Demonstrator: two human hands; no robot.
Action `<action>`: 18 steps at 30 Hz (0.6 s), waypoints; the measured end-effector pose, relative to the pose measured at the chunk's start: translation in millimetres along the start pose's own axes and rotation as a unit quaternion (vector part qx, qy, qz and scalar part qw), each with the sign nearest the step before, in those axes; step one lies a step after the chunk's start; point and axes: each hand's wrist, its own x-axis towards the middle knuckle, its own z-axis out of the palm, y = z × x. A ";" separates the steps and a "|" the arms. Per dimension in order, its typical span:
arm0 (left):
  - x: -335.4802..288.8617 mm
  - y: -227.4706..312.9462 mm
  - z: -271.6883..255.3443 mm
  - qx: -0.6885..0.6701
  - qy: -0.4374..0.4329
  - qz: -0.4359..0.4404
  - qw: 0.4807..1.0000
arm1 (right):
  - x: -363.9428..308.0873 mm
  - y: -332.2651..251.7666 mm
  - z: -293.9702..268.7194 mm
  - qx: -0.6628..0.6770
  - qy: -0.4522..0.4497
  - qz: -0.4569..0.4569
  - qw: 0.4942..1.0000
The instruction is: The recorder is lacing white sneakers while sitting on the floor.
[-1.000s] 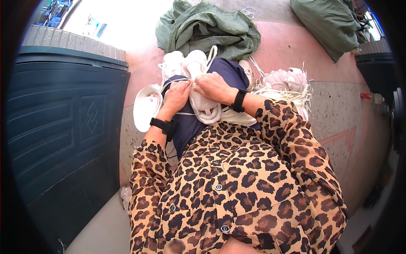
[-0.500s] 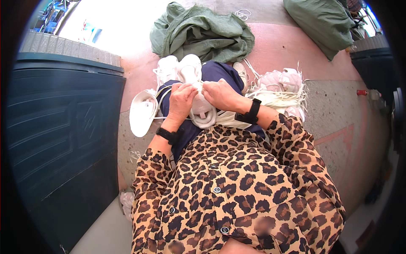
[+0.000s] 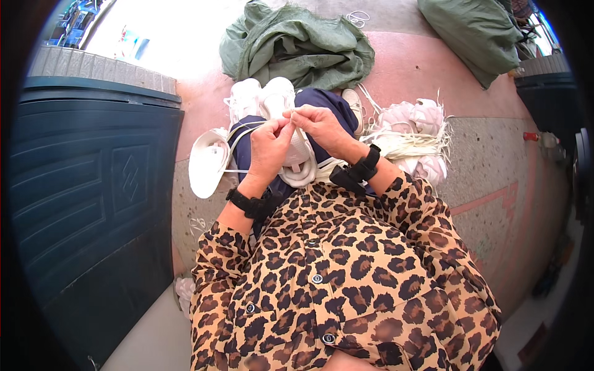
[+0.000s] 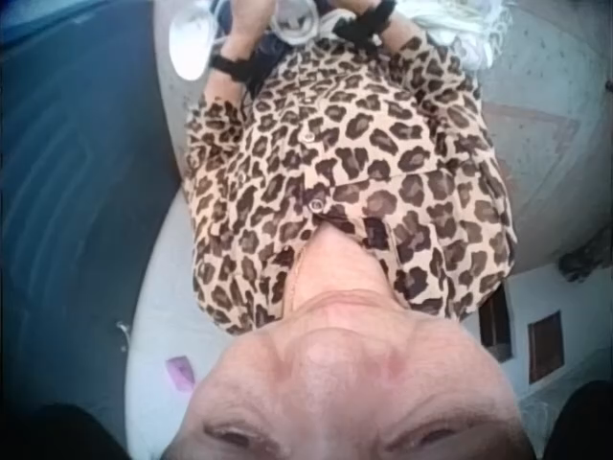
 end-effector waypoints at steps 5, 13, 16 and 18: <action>9.4 -12.9 -10.5 0.094 -0.008 0.066 0.993 | 4.6 8.5 -2.9 -0.034 0.007 -0.047 0.998; 66.8 -48.7 -58.7 0.381 -0.164 0.021 0.910 | 5.9 -18.5 9.7 0.037 -0.005 -0.082 0.996; 81.3 -50.3 -63.2 0.011 -0.226 -0.201 0.953 | -3.3 -89.9 9.5 0.013 -0.043 -0.165 0.985; 82.2 -33.7 -71.9 -0.022 -0.234 -0.225 0.945 | -12.5 -177.4 -21.0 -0.092 -0.107 -0.308 0.941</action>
